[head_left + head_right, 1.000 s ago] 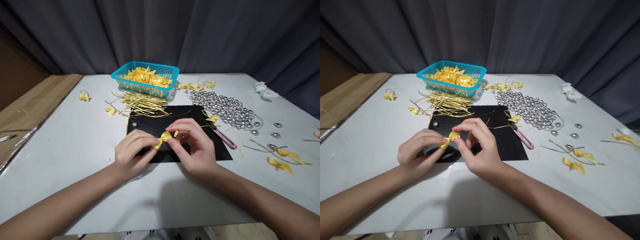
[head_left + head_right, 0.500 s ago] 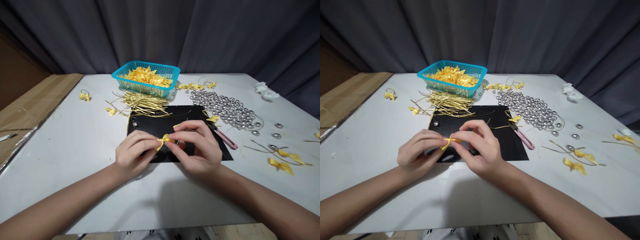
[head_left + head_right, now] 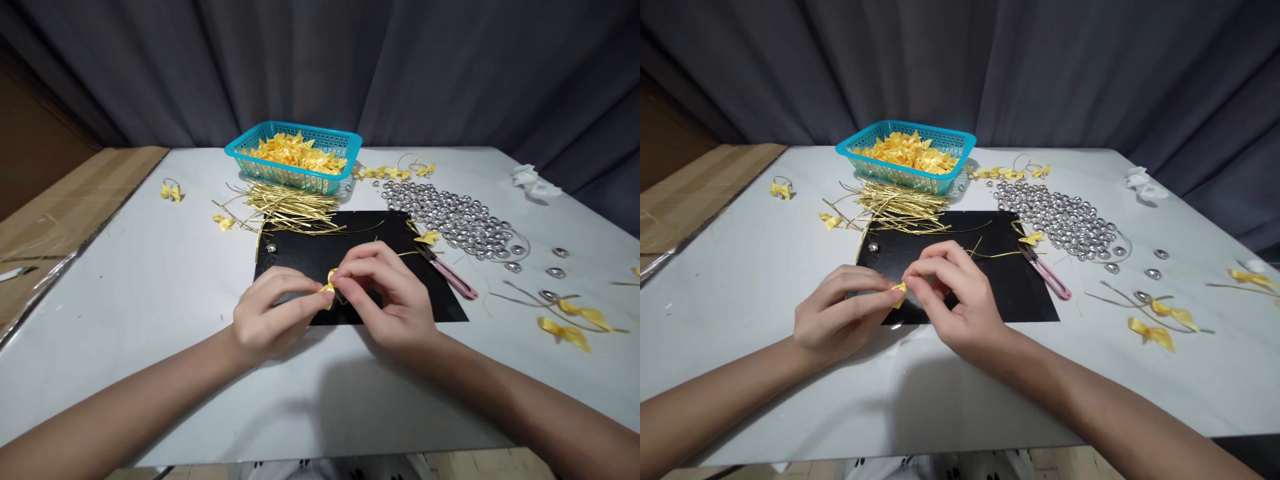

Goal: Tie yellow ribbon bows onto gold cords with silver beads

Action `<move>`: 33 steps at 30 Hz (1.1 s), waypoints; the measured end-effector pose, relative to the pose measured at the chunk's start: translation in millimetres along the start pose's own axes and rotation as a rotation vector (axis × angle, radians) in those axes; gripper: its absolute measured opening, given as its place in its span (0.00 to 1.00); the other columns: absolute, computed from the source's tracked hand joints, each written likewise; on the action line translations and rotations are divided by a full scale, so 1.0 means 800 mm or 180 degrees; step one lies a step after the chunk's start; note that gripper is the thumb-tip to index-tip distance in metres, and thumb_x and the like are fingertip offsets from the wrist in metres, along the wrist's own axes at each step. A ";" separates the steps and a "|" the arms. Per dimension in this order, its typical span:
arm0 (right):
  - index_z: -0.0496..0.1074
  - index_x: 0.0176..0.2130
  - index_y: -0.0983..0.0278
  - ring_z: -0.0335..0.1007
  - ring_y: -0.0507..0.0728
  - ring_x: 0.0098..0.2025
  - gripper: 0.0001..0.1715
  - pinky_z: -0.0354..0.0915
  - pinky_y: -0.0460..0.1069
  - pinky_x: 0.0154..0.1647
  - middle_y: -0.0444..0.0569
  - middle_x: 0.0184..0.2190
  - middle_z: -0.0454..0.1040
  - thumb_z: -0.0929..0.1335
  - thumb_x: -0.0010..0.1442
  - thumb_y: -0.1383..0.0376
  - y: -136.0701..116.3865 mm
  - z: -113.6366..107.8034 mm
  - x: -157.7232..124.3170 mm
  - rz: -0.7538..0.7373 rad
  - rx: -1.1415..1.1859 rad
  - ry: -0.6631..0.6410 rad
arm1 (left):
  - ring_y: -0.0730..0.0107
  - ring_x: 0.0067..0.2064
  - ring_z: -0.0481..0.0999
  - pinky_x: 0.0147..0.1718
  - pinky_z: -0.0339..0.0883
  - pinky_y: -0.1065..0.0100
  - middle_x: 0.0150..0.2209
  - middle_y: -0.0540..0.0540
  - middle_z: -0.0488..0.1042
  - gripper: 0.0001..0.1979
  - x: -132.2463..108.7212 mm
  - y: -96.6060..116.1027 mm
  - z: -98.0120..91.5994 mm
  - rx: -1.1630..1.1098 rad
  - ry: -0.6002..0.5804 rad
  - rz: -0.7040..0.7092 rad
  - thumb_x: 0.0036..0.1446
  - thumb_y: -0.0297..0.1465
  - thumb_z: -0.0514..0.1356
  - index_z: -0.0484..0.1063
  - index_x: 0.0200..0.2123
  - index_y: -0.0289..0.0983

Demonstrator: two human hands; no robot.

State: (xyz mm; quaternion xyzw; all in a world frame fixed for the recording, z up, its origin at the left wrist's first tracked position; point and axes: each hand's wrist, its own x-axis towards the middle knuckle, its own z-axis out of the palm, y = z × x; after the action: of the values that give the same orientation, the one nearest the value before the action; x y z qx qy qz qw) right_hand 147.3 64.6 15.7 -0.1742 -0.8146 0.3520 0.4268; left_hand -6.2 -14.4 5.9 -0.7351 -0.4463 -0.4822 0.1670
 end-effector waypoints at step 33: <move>0.63 0.32 0.57 0.65 0.49 0.25 0.06 0.69 0.48 0.31 0.39 0.22 0.63 0.65 0.62 0.61 -0.027 -0.045 0.038 0.0853 0.1761 0.0395 | 0.64 0.37 0.80 0.36 0.77 0.67 0.34 0.43 0.81 0.07 -0.011 -0.014 0.007 -0.0268 -0.0670 0.0815 0.53 0.22 0.59 0.74 0.36 0.31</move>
State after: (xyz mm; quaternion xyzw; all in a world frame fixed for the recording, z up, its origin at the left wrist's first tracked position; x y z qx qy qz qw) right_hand 159.3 83.1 62.6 -0.1785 -0.6301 0.6021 0.4567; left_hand -13.4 -8.7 -6.1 -0.8387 -0.3434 -0.3957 0.1484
